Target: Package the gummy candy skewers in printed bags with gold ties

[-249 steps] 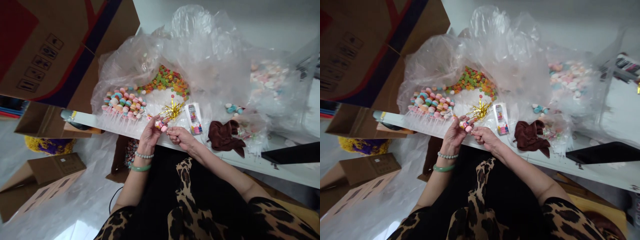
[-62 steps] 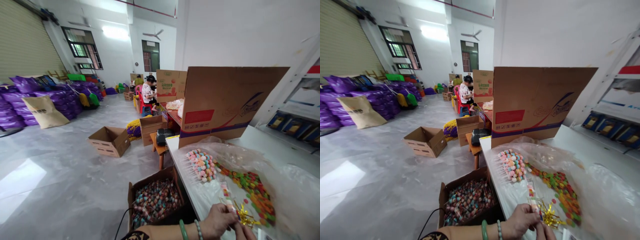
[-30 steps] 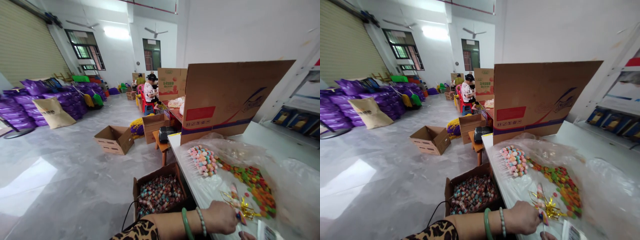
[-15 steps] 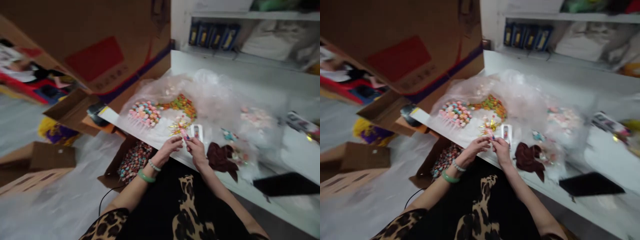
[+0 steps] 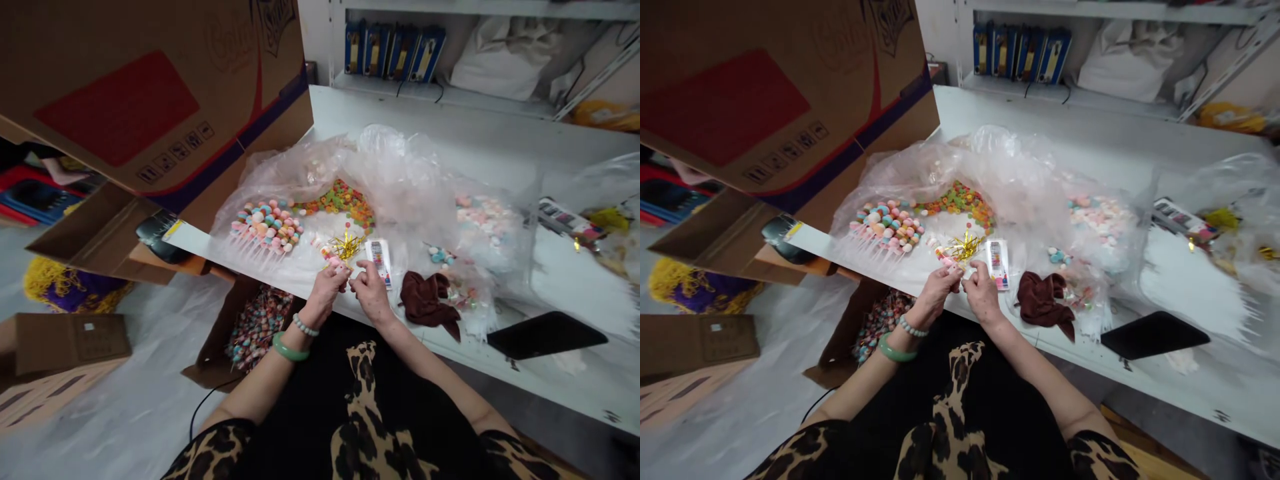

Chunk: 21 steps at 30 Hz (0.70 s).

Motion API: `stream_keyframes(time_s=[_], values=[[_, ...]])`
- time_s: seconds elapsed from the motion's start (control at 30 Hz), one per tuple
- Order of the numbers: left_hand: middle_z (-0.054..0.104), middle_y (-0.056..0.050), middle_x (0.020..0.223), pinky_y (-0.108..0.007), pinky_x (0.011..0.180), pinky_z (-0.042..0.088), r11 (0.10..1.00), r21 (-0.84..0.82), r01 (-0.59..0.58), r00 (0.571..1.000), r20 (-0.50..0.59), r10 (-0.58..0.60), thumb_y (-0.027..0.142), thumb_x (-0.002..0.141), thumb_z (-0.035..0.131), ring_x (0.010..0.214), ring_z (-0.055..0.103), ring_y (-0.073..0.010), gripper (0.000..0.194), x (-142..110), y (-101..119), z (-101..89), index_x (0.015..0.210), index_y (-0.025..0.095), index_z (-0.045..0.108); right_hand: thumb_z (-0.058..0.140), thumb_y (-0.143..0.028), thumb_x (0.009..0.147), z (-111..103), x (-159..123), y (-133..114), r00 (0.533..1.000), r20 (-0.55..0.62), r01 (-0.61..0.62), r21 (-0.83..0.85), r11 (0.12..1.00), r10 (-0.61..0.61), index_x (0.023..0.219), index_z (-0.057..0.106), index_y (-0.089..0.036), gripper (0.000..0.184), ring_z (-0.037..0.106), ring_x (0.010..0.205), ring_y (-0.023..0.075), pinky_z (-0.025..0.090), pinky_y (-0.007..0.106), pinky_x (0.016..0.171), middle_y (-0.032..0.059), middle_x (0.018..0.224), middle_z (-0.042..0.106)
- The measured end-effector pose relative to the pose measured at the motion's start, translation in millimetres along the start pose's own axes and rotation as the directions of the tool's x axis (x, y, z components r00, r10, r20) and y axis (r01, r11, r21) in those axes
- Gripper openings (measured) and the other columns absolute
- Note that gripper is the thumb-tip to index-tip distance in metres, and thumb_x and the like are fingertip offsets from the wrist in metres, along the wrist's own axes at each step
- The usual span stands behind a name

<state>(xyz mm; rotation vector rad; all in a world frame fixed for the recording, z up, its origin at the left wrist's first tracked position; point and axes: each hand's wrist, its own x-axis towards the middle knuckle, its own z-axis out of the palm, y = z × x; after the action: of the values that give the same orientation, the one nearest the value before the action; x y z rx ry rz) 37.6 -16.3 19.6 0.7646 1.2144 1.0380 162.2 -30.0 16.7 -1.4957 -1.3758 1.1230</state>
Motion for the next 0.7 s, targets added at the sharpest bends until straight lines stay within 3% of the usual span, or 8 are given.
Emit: stream_keyframes(time_s=[0.07,0.13,0.27,0.33,0.43,0.5,0.6,0.7], values=[[0.042,0.006,0.049,-0.023,0.048,0.030,0.999,-0.023,0.036,0.999,0.040,-0.035,0.050,0.064,0.077,0.046,0.035,-0.0061,0.041,0.1,-1.0,-2.5,0.061,0.017,0.052,0.053,-0.023,0.075,-0.1,1.5,1.8,0.997,0.065,0.048,-0.008,0.999,-0.047,0.117,0.063,-0.023,0.043,0.050,0.057,0.0142,0.042,0.027,0.062,-0.0060,0.058,0.053],[0.045,0.005,0.052,-0.022,0.048,0.031,0.998,-0.021,0.056,0.996,0.067,-0.054,0.054,0.063,0.077,0.047,0.039,-0.0066,0.044,0.3,-1.3,-5.6,0.066,0.016,0.054,0.051,-0.024,0.076,0.0,2.9,2.8,0.992,0.105,0.071,0.019,0.997,-0.072,0.110,0.068,-0.024,0.038,0.052,0.060,0.0145,0.043,0.028,0.063,-0.0029,0.065,0.059],[0.061,-0.002,0.070,-0.024,0.057,0.041,0.988,-0.095,0.125,0.986,0.121,-0.113,0.062,0.066,0.074,0.063,0.058,-0.0128,0.050,1.8,-2.0,-8.2,0.079,0.016,0.060,0.054,-0.030,0.074,4.2,4.3,4.3,0.993,0.107,-0.067,0.245,0.967,0.042,0.101,0.072,-0.023,0.033,0.052,0.061,0.0135,0.041,0.026,0.055,0.0008,0.081,0.066],[0.061,-0.002,0.070,-0.027,0.059,0.044,0.955,-0.236,0.180,0.973,0.188,-0.137,0.060,0.064,0.076,0.063,0.059,-0.0144,0.051,4.4,-3.0,-7.8,0.080,0.015,0.060,0.057,-0.032,0.072,8.0,3.8,5.7,0.988,0.129,-0.127,0.347,0.929,0.087,0.098,0.072,-0.021,0.032,0.053,0.062,0.0130,0.040,0.025,0.053,0.0015,0.085,0.067],[0.056,0.001,0.061,-0.028,0.051,0.042,0.891,-0.386,0.237,0.964,0.208,-0.166,0.051,0.059,0.082,0.052,0.052,-0.0128,0.046,9.8,-5.4,-6.3,0.075,0.014,0.059,0.059,-0.034,0.071,11.9,1.2,7.2,0.980,0.172,-0.162,0.375,0.913,0.103,0.090,0.070,-0.020,0.026,0.052,0.058,0.0132,0.040,0.025,0.051,-0.0006,0.071,0.062],[0.054,0.002,0.059,-0.027,0.048,0.039,0.867,-0.444,0.226,0.974,0.124,-0.190,0.044,0.061,0.080,0.050,0.050,-0.0116,0.039,12.8,-7.2,-4.5,0.074,0.014,0.060,0.056,-0.034,0.076,12.0,-2.0,5.9,0.980,0.190,-0.113,0.267,0.957,0.063,0.089,0.069,-0.020,0.023,0.052,0.057,0.0143,0.043,0.027,0.053,-0.0011,0.066,0.059],[0.061,0.000,0.069,-0.024,0.057,0.043,0.873,-0.472,0.126,0.981,-0.074,-0.181,0.034,0.064,0.078,0.061,0.056,-0.0113,0.030,14.7,-10.4,1.5,0.080,0.013,0.064,0.055,-0.031,0.084,11.6,-6.7,-0.6,0.980,0.088,0.191,-0.156,0.969,-0.179,0.106,0.066,-0.020,0.027,0.060,0.077,0.0202,0.049,0.034,0.071,0.0060,0.090,0.067],[0.063,0.000,0.074,-0.024,0.068,0.046,0.898,-0.434,0.074,0.985,-0.106,-0.133,0.026,0.067,0.074,0.071,0.058,-0.0114,0.020,14.3,-13.1,11.5,0.077,0.014,0.063,0.053,-0.024,0.090,15.4,-5.2,-5.7,0.884,0.073,0.408,-0.605,0.684,-0.463,0.119,0.061,-0.018,0.030,0.058,0.099,0.0273,0.044,0.042,0.085,0.0147,0.114,0.064]])
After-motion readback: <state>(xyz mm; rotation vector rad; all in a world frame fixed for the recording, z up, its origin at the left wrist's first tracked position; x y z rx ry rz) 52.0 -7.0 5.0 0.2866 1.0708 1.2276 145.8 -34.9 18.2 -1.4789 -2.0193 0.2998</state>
